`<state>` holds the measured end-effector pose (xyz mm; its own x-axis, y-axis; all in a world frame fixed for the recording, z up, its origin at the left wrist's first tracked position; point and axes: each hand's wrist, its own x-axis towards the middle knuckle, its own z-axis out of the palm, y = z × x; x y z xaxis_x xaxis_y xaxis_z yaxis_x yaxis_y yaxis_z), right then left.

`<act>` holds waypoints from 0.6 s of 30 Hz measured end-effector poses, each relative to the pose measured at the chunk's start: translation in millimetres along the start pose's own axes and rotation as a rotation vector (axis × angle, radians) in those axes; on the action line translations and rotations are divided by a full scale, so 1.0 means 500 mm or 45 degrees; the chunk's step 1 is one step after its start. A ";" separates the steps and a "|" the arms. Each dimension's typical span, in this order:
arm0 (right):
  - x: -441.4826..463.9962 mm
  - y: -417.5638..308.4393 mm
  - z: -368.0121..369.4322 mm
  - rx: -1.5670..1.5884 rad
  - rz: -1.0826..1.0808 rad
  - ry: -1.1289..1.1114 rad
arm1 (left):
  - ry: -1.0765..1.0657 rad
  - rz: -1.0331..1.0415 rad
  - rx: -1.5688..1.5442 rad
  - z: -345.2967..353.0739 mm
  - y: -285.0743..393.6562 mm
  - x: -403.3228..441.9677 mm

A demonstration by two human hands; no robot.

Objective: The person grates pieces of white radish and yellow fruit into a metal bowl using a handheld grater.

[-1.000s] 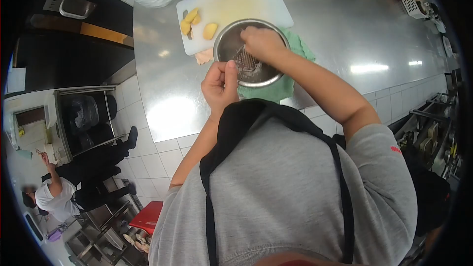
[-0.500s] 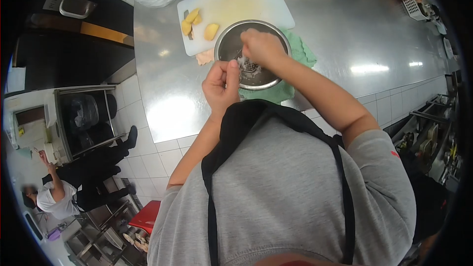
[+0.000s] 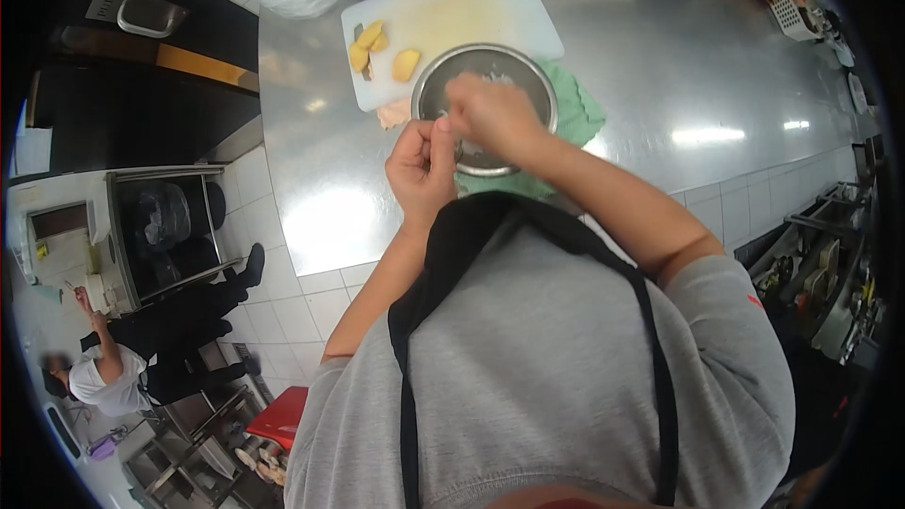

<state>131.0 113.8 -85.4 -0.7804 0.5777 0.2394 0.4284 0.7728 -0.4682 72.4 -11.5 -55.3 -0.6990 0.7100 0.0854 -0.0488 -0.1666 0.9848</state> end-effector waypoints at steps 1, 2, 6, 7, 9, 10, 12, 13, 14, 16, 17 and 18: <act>-0.005 0.005 0.005 0.013 0.073 0.032 | -0.005 0.000 0.012 -0.003 -0.009 -0.008; 0.006 0.038 0.017 -0.020 0.057 -0.001 | -0.008 0.027 0.016 -0.001 -0.013 -0.003; 0.023 0.089 0.039 -0.152 0.014 -0.087 | -0.019 0.001 0.039 0.007 0.007 -0.003; 0.020 0.092 0.035 -0.156 0.013 -0.089 | -0.036 0.013 0.002 0.005 0.008 -0.001; 0.019 0.102 0.029 -0.031 -0.044 -0.103 | -0.050 0.027 -0.033 0.001 0.006 0.001; 0.022 0.105 0.025 -0.028 -0.044 -0.105 | -0.069 0.016 -0.007 -0.002 0.005 -0.002; 0.034 0.113 0.004 0.460 0.250 -0.293 | -0.090 0.011 0.014 0.000 0.009 -0.003; 0.035 0.101 -0.024 0.457 0.252 -0.294 | -0.084 0.020 0.013 0.002 0.010 -0.005; 0.031 0.089 -0.054 0.734 0.490 -0.475 | -0.079 0.024 0.016 0.003 0.012 -0.008; 0.023 0.076 -0.087 0.994 0.705 -0.684 | -0.077 0.014 0.018 0.005 0.018 -0.011; 0.018 0.075 -0.091 0.993 0.702 -0.682 | -0.072 0.010 0.016 0.006 0.021 -0.010; 0.011 0.074 -0.094 1.029 0.658 -0.664 | -0.072 0.013 0.016 0.006 0.023 -0.010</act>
<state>163.8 158.0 -61.4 -0.7709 0.4529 -0.4478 0.4831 -0.0424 -0.8745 77.5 -14.7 -43.9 -0.6582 0.7456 0.1038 -0.0326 -0.1661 0.9856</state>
